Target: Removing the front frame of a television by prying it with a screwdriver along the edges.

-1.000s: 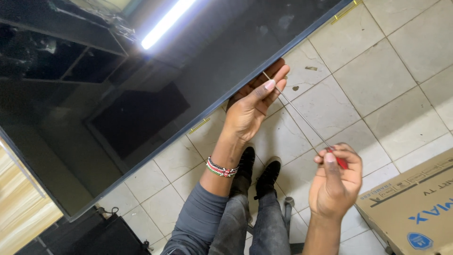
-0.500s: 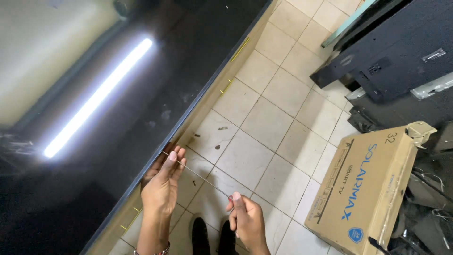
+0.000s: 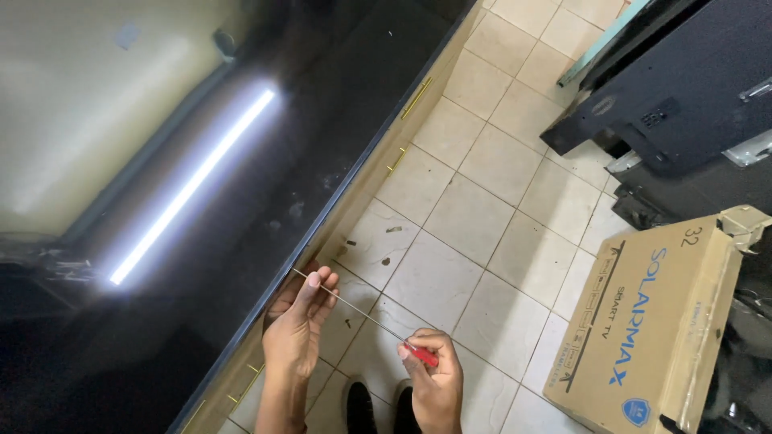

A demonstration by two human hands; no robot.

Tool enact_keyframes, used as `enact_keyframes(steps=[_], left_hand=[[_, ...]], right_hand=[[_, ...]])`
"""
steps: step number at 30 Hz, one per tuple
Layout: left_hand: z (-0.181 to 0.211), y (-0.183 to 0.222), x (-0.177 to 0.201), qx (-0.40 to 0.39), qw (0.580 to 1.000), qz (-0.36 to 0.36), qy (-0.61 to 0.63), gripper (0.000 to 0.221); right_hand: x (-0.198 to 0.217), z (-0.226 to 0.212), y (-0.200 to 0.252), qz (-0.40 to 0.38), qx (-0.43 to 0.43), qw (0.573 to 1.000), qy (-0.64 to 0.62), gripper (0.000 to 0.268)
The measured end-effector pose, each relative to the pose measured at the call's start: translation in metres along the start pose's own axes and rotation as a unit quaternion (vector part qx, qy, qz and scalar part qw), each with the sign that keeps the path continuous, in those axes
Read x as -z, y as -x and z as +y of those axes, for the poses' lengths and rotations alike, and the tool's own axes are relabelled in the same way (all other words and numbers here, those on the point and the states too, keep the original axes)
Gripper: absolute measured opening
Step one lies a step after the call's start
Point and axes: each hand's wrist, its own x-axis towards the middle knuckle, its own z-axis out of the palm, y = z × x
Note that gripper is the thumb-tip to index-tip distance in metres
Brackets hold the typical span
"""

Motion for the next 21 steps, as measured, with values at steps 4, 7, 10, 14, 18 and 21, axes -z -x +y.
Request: enact_keyframes(steps=[4,7,10,14,18,21], left_hand=[[0.002,-0.002,0.004,0.036,0.999,-0.016,-0.033,0.045],[0.004,-0.003,0.004,0.031,0.997,-0.060,-0.038,0.051],[0.002,-0.006,0.007,0.023,0.994,-0.103,-0.029,0.053],[0.005,-0.002,0.005,0.021,0.992,-0.125,-0.011,0.055],[0.008,0.008,-0.006,0.007,0.997,-0.048,-0.053,0.053],[0.005,0.001,0.000,0.020,0.998,-0.009,-0.064,0.048]], right_hand=[[-0.005,-0.005,0.003,-0.013,-0.050,0.996,-0.078,0.028],[0.010,0.001,-0.004,-0.042,-0.116,0.990,-0.063,0.038],[0.015,-0.013,-0.003,-0.043,-0.175,0.984,-0.010,0.059],[0.018,0.003,0.001,-0.033,-0.171,0.981,-0.080,0.048],[0.008,0.007,0.014,-0.012,-0.082,0.985,-0.152,0.039],[0.001,0.005,0.018,-0.020,0.059,0.994,-0.090,0.018]])
